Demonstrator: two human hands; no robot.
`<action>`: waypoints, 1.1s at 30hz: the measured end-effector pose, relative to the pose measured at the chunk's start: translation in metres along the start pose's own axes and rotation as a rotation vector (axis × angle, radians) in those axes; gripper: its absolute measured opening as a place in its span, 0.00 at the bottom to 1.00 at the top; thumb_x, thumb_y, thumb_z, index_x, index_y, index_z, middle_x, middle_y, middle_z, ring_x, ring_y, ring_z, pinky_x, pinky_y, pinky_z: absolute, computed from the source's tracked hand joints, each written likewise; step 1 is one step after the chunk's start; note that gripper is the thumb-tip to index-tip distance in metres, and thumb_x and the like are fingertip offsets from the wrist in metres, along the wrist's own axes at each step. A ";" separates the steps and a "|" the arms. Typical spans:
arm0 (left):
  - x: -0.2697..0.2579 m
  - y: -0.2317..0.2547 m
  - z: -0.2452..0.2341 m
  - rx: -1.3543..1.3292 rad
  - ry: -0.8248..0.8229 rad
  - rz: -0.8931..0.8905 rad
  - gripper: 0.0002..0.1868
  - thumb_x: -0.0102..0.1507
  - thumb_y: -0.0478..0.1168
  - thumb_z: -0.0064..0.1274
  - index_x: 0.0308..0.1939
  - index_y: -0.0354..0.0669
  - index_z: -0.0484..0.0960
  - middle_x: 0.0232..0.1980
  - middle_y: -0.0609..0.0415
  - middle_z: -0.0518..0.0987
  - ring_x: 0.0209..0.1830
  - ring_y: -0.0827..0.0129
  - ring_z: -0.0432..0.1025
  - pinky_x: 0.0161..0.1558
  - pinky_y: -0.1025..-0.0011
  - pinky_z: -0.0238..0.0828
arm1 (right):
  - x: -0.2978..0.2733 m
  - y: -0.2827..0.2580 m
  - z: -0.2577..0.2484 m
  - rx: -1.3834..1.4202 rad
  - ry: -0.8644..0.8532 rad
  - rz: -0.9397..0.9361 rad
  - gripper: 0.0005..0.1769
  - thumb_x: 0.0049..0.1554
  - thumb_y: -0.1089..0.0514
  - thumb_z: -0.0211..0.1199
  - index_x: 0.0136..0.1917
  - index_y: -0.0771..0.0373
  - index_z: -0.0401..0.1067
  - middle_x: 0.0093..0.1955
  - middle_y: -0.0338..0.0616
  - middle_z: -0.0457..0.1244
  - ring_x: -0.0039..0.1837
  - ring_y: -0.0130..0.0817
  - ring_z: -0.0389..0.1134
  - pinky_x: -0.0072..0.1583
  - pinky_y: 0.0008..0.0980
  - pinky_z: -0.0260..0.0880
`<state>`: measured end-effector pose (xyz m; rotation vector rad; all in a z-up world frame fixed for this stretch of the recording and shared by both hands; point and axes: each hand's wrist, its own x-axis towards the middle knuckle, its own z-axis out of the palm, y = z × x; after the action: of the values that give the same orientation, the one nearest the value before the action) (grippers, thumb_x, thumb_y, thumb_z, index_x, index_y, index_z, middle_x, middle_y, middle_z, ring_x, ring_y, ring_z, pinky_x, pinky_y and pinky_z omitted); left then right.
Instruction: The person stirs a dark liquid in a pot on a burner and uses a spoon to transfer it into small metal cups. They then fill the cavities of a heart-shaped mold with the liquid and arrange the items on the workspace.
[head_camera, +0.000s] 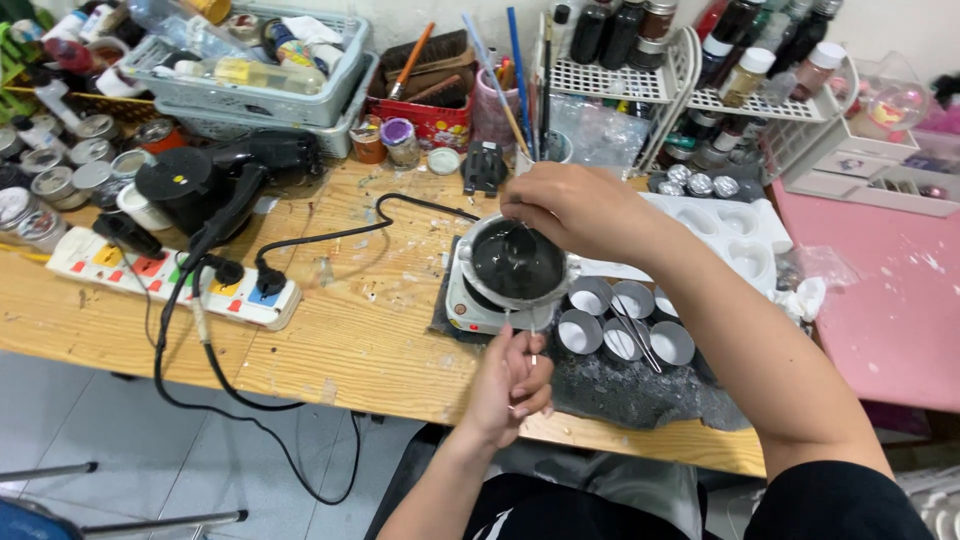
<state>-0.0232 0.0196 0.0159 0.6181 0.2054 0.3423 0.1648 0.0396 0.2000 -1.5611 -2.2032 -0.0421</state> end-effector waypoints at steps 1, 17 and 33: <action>-0.001 0.003 -0.006 0.001 -0.006 -0.011 0.27 0.74 0.63 0.19 0.44 0.46 0.61 0.17 0.65 0.54 0.10 0.78 0.49 0.23 0.75 0.64 | -0.005 0.001 -0.003 -0.003 0.003 0.012 0.08 0.63 0.55 0.60 0.50 0.62 0.74 0.47 0.47 0.69 0.52 0.51 0.70 0.51 0.48 0.70; -0.009 0.016 -0.010 -0.074 -0.018 -0.061 0.25 0.74 0.59 0.24 0.43 0.44 0.66 0.16 0.65 0.56 0.07 0.77 0.51 0.23 0.74 0.65 | -0.105 -0.010 0.044 0.214 0.211 0.154 0.08 0.61 0.60 0.64 0.54 0.59 0.77 0.44 0.41 0.68 0.50 0.41 0.68 0.50 0.39 0.69; -0.009 0.007 -0.008 0.001 0.042 -0.010 0.24 0.73 0.58 0.25 0.45 0.42 0.67 0.16 0.62 0.59 0.08 0.75 0.55 0.23 0.72 0.67 | -0.114 -0.028 0.066 0.205 0.473 0.157 0.10 0.57 0.63 0.68 0.53 0.61 0.77 0.45 0.41 0.68 0.49 0.39 0.68 0.47 0.37 0.70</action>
<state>-0.0355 0.0256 0.0145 0.6111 0.2492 0.3456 0.1477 -0.0546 0.1046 -1.4306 -1.6628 -0.1202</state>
